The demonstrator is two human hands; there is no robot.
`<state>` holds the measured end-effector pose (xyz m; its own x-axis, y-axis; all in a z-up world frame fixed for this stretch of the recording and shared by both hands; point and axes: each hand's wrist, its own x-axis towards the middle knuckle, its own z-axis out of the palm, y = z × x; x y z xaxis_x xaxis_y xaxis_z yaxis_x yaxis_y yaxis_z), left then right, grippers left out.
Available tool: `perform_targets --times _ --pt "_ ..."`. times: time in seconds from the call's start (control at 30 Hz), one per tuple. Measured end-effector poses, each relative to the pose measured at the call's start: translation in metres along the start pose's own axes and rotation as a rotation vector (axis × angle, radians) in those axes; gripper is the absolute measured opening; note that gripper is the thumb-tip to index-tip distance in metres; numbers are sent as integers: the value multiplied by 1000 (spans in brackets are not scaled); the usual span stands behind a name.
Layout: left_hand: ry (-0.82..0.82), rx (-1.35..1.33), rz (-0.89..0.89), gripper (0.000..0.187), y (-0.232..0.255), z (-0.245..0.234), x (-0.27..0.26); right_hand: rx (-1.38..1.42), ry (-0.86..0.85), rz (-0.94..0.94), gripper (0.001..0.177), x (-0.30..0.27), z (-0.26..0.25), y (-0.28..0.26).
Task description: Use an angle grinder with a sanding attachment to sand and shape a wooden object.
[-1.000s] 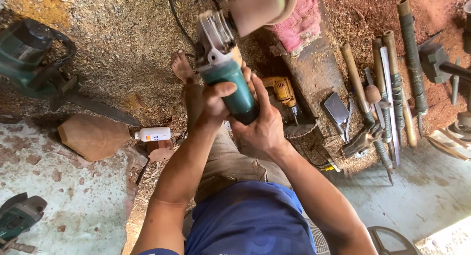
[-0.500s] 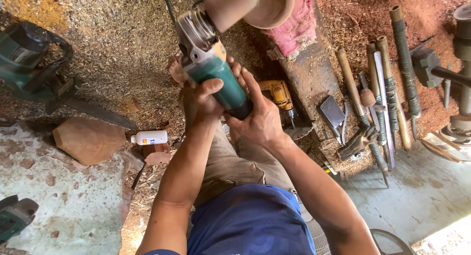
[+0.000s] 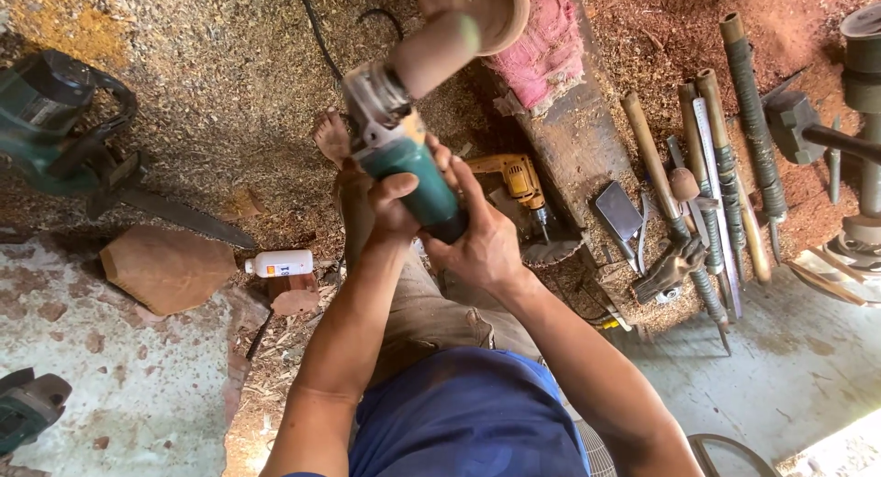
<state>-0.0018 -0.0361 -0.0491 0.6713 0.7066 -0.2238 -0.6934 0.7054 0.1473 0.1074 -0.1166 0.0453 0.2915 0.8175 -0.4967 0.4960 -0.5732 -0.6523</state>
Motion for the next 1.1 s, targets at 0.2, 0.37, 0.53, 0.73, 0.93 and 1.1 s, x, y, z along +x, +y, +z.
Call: perform_targets --times 0.2,0.37,0.53,0.73,0.93,1.1 --pt "127 148 113 61 33 34 4 -25 7 -154 106 19 -4 -13" --pt "95 32 -2 62 35 42 24 -6 57 -216 106 25 -23 -26" --pt "-45 -54 -10 60 7 30 29 -13 71 -144 106 11 -31 -20" --pt "-27 20 -40 60 -12 12 5 -13 67 -136 104 -13 -8 13" --pt "6 133 57 59 -7 -1 -13 12 -22 -26 105 -16 7 9" --pt "90 72 72 60 18 31 -10 -32 -27 -98 106 1 7 2"
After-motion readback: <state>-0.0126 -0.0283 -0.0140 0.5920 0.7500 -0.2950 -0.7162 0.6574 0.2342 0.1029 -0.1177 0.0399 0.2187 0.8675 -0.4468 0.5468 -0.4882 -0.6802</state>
